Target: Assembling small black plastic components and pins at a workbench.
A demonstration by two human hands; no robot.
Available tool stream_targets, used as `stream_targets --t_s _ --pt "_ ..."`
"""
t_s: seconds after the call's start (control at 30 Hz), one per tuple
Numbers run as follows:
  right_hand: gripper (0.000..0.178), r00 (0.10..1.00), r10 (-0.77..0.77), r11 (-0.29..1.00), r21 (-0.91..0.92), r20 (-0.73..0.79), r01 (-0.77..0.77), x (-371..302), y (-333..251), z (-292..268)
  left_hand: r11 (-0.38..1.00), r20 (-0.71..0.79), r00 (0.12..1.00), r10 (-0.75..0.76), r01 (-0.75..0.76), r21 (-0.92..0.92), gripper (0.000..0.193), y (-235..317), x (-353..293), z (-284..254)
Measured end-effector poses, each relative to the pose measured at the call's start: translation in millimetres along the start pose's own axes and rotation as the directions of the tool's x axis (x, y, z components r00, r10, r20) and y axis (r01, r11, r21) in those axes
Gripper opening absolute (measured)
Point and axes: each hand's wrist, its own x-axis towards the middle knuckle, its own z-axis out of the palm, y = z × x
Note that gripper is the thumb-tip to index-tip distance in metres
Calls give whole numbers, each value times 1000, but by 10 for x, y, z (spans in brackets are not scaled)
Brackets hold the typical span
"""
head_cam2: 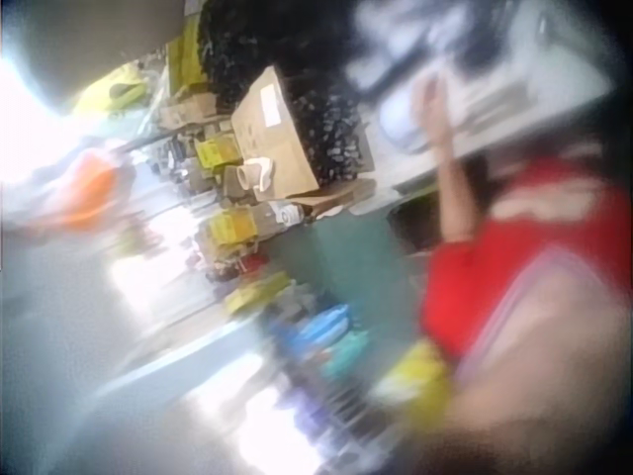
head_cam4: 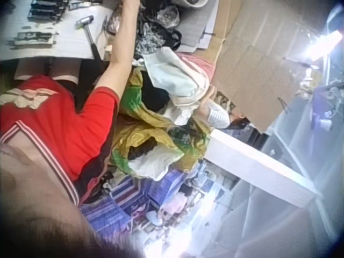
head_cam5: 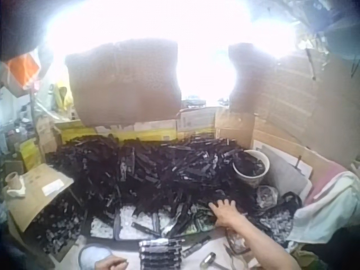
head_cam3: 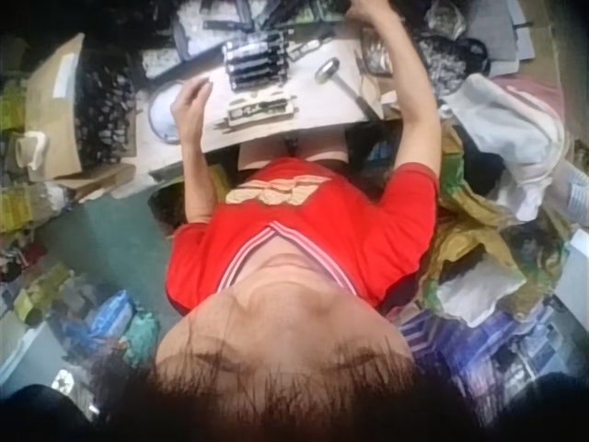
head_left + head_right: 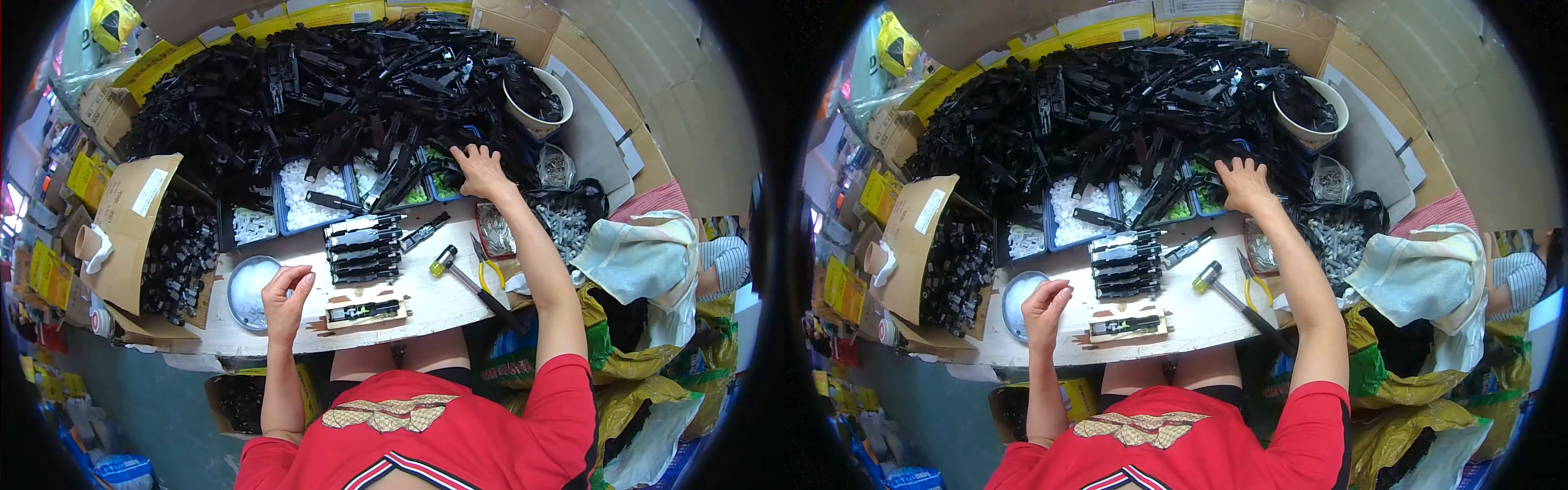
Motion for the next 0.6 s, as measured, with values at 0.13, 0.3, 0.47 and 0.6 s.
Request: stream_targets --t_s 0.13,0.3,0.47,0.6 --pt "79 999 48 997 59 -21 -47 -28 89 45 999 -8 1000 -11 10 -33 12 -39 -7 -2" --pt "76 999 16 995 98 -39 -12 4 143 115 999 -12 1000 -28 28 -47 12 -51 -6 29" --pt "76 998 35 991 133 -51 -28 14 157 119 997 -22 999 -31 30 -71 12 -7 -3 13" --pt "75 999 34 990 139 -24 -30 37 164 125 994 -26 998 -50 47 -95 12 7 -9 23"
